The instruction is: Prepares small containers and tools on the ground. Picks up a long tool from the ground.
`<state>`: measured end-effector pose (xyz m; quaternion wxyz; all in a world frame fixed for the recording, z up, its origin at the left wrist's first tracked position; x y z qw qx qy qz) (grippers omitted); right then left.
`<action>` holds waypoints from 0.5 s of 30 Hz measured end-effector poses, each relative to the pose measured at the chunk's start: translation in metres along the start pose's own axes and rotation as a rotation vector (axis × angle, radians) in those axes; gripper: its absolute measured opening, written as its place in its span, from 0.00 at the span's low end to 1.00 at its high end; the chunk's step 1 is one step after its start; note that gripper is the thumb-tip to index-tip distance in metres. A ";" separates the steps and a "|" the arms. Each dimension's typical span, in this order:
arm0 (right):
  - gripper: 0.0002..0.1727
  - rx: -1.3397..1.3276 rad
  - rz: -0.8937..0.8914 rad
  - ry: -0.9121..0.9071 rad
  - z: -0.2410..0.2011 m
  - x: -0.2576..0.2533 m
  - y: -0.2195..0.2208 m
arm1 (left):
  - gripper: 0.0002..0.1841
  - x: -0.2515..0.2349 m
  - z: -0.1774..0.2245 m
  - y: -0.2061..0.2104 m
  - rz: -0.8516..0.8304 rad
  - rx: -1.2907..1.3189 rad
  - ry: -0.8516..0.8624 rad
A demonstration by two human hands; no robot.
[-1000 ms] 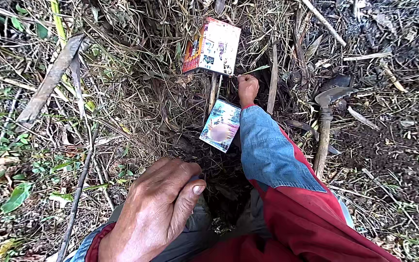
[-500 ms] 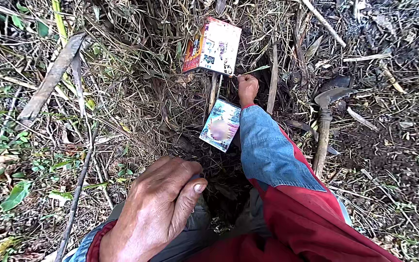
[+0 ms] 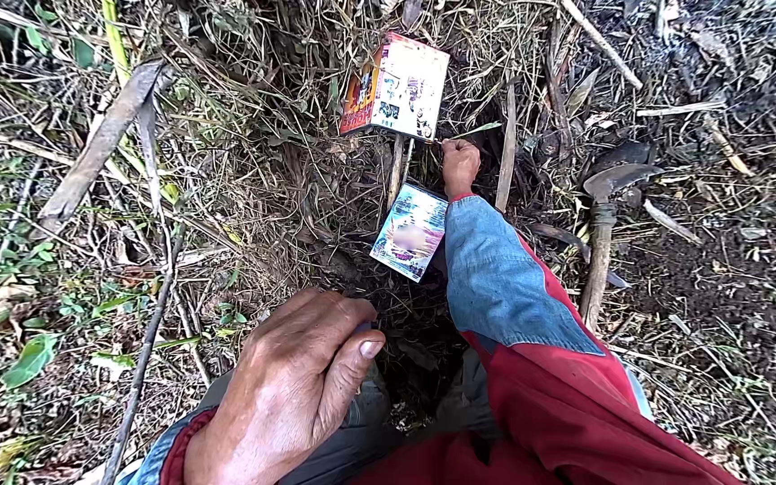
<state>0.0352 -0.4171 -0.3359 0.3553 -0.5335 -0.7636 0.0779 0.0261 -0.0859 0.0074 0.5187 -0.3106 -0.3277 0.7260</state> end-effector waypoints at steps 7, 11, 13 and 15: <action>0.19 0.004 -0.008 -0.012 0.000 0.001 -0.001 | 0.30 0.001 0.001 0.000 0.003 -0.007 -0.002; 0.19 0.009 -0.003 -0.004 0.002 0.000 -0.002 | 0.30 0.002 0.002 0.000 0.007 -0.010 0.000; 0.19 0.000 0.000 -0.008 0.002 -0.001 -0.005 | 0.30 0.002 0.004 -0.001 0.010 -0.016 0.003; 0.19 -0.009 0.005 -0.005 0.001 0.001 -0.009 | 0.30 0.003 0.005 0.000 0.008 -0.017 0.005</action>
Point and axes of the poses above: each hand's wrist, its own x-axis away from the middle knuckle, its own y-axis out of the palm, z = x × y, the point moved 10 cm from there along -x, towards the middle knuckle, and after that the axes turned 6 degrees about y, right-handed, at the moved point
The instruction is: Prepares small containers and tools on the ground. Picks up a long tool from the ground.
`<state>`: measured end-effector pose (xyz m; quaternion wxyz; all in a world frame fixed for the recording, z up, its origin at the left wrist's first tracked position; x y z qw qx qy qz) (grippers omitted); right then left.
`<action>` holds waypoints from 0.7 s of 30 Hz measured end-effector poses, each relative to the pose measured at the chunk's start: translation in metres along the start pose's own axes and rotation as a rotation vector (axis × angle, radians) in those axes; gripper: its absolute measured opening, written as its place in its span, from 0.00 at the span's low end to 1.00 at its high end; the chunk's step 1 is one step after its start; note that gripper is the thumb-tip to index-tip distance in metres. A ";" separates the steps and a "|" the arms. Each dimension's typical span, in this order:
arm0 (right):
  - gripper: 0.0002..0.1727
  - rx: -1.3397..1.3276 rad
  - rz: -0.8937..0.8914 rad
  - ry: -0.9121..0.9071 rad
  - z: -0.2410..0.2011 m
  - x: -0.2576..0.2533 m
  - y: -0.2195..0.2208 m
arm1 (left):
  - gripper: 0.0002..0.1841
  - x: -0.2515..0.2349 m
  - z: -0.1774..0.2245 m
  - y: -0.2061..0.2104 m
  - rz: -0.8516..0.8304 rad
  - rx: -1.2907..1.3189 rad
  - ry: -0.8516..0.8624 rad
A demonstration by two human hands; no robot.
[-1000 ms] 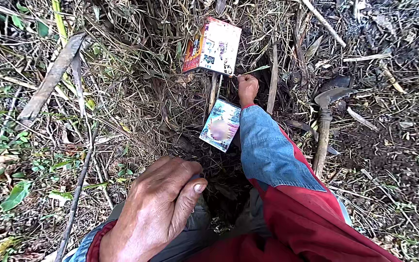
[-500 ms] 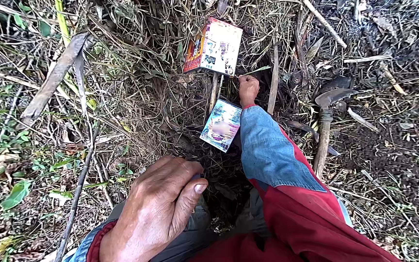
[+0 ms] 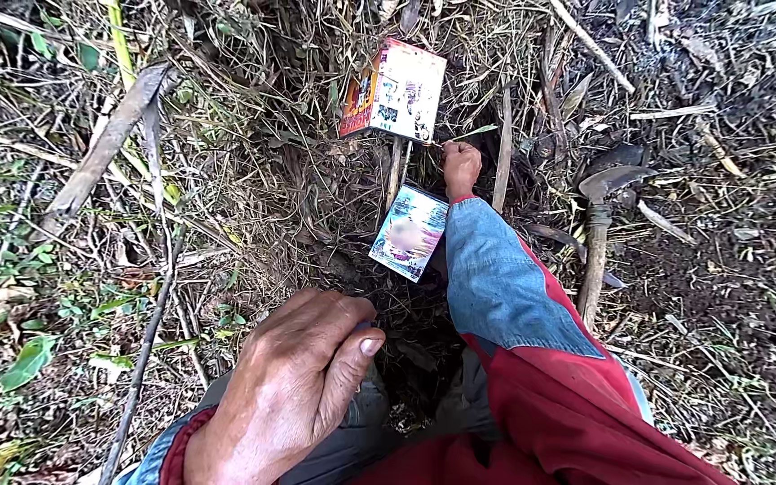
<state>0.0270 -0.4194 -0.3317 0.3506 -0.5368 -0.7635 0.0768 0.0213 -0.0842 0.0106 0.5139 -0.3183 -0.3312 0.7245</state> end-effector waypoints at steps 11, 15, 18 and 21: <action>0.20 0.290 -0.394 -0.155 -0.031 0.029 -0.014 | 0.28 -0.002 -0.007 -0.012 0.046 -0.006 -0.022; 0.26 0.712 -0.577 -0.221 -0.014 0.063 0.011 | 0.36 -0.013 -0.045 -0.025 0.102 0.096 -0.162; 0.26 0.865 -0.604 -0.260 -0.009 0.075 0.023 | 0.38 -0.015 -0.080 -0.032 0.146 0.186 -0.325; 0.18 0.712 -0.769 -0.344 -0.031 0.101 0.025 | 0.25 -0.011 -0.110 -0.032 0.172 0.189 -0.460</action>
Point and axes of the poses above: each hand's wrist, its own x-axis away from the middle knuckle, its own y-axis out of the palm, z = x × y, the point moved 10 cm from there along -x, towards the middle knuckle, and after that the axes turned 6 degrees about y, right-handed, at the moved point
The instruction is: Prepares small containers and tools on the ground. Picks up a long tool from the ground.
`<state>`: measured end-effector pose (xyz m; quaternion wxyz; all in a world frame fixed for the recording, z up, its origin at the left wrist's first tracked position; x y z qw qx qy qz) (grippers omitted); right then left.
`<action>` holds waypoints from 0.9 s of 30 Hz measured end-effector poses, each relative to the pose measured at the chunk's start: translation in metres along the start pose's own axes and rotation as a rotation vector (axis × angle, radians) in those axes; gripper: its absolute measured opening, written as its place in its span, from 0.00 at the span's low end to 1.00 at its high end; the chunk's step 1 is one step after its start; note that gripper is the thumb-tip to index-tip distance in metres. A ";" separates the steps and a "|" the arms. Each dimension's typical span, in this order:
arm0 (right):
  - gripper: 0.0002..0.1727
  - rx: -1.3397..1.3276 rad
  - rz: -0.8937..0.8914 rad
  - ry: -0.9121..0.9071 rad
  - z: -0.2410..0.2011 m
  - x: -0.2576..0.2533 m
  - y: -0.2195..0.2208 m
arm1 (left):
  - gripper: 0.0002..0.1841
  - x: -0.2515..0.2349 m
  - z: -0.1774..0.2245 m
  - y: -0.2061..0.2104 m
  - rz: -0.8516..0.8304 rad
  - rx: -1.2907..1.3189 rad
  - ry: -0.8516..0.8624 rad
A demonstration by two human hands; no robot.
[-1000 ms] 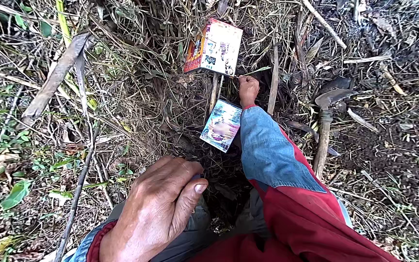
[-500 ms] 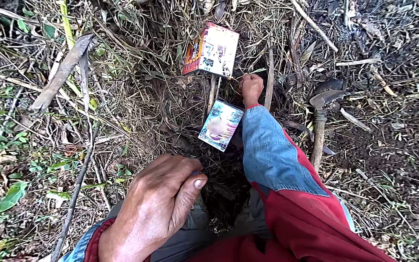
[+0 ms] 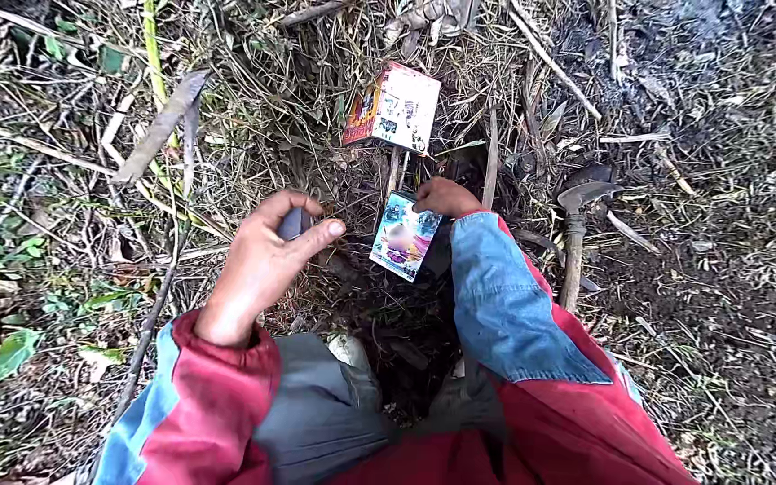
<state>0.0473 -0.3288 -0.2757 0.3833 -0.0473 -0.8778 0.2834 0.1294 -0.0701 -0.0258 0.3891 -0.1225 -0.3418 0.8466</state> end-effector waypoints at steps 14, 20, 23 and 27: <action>0.24 -0.932 -0.197 -0.367 -0.127 0.097 -0.041 | 0.42 -0.029 0.007 0.062 -0.134 -0.461 0.245; 0.28 -1.199 -0.207 -0.397 -0.130 0.102 -0.026 | 0.29 -0.035 0.008 0.055 -0.063 -0.093 0.345; 0.43 -1.230 -0.170 -0.606 -0.163 0.118 -0.006 | 0.29 -0.051 -0.014 0.035 0.116 0.088 0.159; 0.51 -1.107 -0.062 -0.690 -0.186 0.131 0.033 | 0.26 -0.052 -0.042 0.028 0.259 0.393 -0.070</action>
Point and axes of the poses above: each hand's wrist, its own x-axis away from the middle knuckle, its own y-axis out of the palm, z = x × y, the point moved 10 cm from there along -x, towards the middle knuckle, and after that the axes turned 6 degrees about y, right-handed, at the moved point
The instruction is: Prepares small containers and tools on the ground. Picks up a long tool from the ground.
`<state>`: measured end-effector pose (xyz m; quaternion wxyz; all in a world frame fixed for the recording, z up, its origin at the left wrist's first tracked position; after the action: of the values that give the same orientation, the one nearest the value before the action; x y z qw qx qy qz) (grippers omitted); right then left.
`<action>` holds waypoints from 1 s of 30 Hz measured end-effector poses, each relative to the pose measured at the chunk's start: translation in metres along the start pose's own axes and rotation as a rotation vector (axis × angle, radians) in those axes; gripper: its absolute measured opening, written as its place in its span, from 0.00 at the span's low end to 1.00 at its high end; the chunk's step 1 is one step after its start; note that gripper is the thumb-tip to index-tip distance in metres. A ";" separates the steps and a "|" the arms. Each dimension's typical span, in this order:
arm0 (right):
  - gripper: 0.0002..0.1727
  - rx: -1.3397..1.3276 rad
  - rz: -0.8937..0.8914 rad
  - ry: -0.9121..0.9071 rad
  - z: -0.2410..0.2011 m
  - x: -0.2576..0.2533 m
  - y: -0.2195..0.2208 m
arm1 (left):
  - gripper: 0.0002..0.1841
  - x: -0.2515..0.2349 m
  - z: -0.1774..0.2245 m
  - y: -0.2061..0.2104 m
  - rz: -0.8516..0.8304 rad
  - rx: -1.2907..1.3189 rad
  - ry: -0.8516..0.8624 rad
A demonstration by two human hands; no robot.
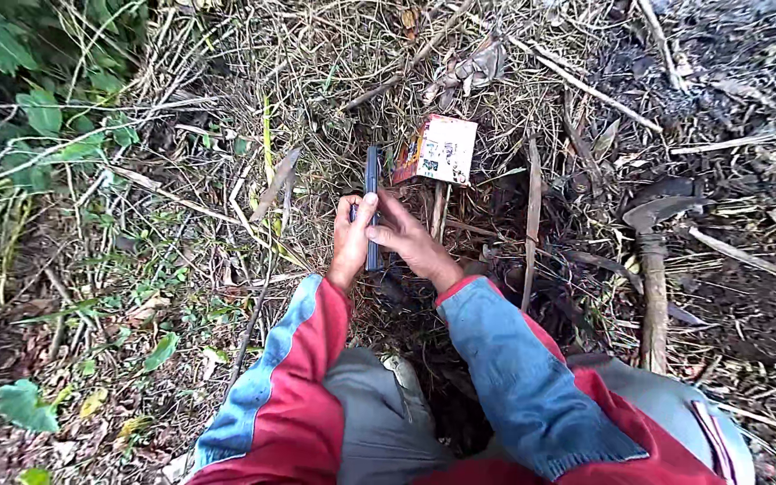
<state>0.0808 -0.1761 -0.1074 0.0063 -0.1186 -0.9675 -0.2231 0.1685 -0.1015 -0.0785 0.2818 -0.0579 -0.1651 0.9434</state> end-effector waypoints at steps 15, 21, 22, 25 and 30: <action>0.26 -0.415 0.215 0.098 0.041 0.003 -0.073 | 0.30 0.029 0.001 -0.058 -0.068 0.507 -0.031; 0.32 -0.254 0.268 0.223 0.070 0.011 -0.099 | 0.26 0.030 -0.010 -0.106 0.133 0.156 -0.176; 0.36 -0.217 0.285 0.253 0.084 0.014 -0.103 | 0.22 0.028 -0.008 -0.103 0.121 0.186 -0.157; 0.47 -0.071 0.331 0.262 0.118 0.011 -0.105 | 0.15 0.025 0.004 -0.085 0.081 0.341 -0.122; 0.35 0.485 0.387 0.054 0.086 0.003 -0.073 | 0.14 0.032 0.001 -0.075 0.203 0.439 -0.276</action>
<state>0.0640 -0.2015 -0.2163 0.1023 -0.2896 -0.9515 0.0166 0.1801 -0.0252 -0.0526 0.1664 0.1175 0.0131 0.9789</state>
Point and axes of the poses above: each hand's wrist, its own x-axis away from the middle knuckle, its own y-axis out of the palm, z = x × y, the point moved 10 cm from there along -x, towards the middle knuckle, and after that the axes turned 6 degrees about y, right-handed, at the moved point
